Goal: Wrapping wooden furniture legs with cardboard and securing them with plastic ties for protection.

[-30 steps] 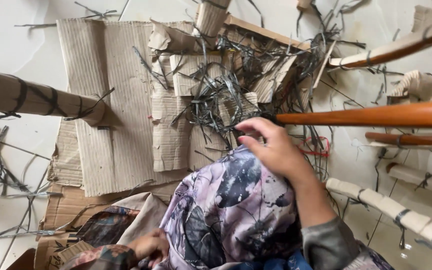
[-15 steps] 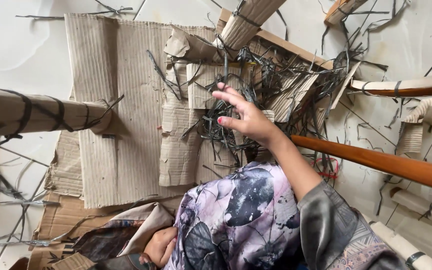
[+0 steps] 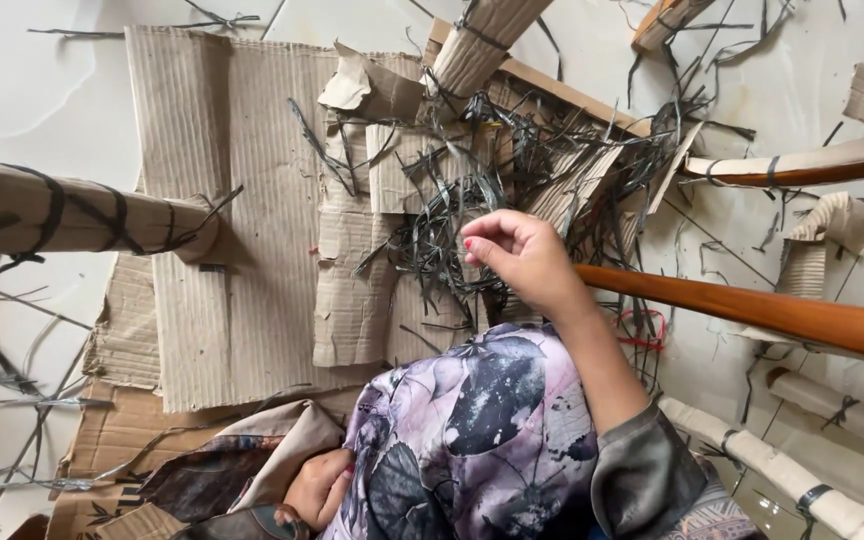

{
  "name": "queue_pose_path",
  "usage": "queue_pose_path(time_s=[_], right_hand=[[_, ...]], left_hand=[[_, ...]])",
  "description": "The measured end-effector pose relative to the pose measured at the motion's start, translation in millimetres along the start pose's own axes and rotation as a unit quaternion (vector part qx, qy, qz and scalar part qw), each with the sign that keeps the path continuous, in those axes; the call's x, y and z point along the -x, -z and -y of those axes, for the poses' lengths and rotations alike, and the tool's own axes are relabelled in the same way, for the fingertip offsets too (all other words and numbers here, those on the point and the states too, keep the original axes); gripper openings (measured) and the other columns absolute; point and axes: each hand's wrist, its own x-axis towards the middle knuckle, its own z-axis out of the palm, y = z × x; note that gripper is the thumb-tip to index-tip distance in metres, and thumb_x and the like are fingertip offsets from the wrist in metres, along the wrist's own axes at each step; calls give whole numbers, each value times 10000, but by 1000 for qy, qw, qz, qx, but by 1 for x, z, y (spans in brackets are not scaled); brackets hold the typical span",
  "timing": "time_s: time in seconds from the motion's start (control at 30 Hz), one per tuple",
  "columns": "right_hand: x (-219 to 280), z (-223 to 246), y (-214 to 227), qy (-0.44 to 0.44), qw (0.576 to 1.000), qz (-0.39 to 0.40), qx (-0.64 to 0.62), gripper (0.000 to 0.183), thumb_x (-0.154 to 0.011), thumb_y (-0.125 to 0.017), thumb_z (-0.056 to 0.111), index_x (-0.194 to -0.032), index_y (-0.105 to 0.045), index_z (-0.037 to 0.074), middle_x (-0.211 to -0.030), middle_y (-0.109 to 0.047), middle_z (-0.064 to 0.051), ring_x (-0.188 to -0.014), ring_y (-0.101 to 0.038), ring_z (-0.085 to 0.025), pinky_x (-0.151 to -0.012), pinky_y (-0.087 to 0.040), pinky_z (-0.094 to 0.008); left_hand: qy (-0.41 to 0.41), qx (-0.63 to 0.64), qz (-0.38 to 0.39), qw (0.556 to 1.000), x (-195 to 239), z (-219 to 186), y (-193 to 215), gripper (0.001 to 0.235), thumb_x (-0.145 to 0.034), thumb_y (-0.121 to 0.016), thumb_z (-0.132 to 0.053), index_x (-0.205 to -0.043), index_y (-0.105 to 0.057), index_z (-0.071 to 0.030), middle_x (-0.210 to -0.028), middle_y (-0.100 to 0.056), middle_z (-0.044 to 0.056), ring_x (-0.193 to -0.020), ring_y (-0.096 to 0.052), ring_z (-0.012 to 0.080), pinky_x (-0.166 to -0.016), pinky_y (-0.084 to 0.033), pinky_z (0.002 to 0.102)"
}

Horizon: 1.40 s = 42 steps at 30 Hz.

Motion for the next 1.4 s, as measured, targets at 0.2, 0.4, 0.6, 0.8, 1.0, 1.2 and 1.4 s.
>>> queue_pose_path(time_s=[0.2,0.4,0.6,0.8,1.0,1.2,1.4], right_hand=[[-32,-7,-12,72,984,-61,151,122,-900,-697,48,-1020,-679,36,-1012,-693,-77,-829,-672,-137,-707,-579,-254],[-85,-24,-34,74,966,-6,249,318,-871,-744,181,-1166,-668,93,-1214,-638,-135,-797,-647,-186,-716,-591,-324],[-99,-30,-69,221,901,19,373,478,-813,-810,195,-1180,-632,-55,-1190,-616,-165,-959,-659,-319,-878,-541,-421],[-117,-47,-86,376,741,-60,554,262,-771,-820,194,-889,-637,47,-907,-585,-91,-763,-532,-213,-700,-433,-349],[-82,9,-57,408,800,-109,427,46,-911,-663,36,-878,-695,39,-878,-702,-94,-750,-590,-185,-701,-487,-309],[11,32,-21,331,903,-240,131,187,-927,-629,4,-1075,-697,-88,-1052,-711,-197,-874,-658,-234,-774,-578,-307],[84,5,-12,267,904,-332,-29,209,-984,-604,14,-1172,-672,-43,-1130,-703,-120,-968,-666,-175,-889,-566,-262]], left_hand=[[1,22,-4,1000,-2,-7,3,115,-893,-521,-135,-875,-613,-68,-773,-646,110,-623,-567,301,-603,-497,361],[12,38,-27,999,1,-3,2,107,-836,-533,-97,-882,-618,-50,-771,-636,111,-616,-554,280,-606,-499,342],[25,55,-37,997,3,-1,0,131,-858,-536,-141,-890,-619,-45,-779,-637,116,-635,-569,274,-619,-496,349],[3,62,-33,998,2,2,4,155,-884,-533,-160,-925,-619,-37,-810,-634,132,-657,-573,288,-645,-505,349],[-24,47,-48,997,10,16,-2,155,-879,-501,-109,-936,-619,-26,-809,-624,133,-643,-547,298,-633,-502,354],[-44,48,-46,997,3,-2,2,174,-901,-481,-116,-949,-623,-27,-841,-654,139,-652,-563,309,-637,-510,353],[-54,24,-41,997,4,0,-3,148,-889,-501,-104,-926,-624,-31,-809,-643,132,-652,-560,303,-628,-499,358]])
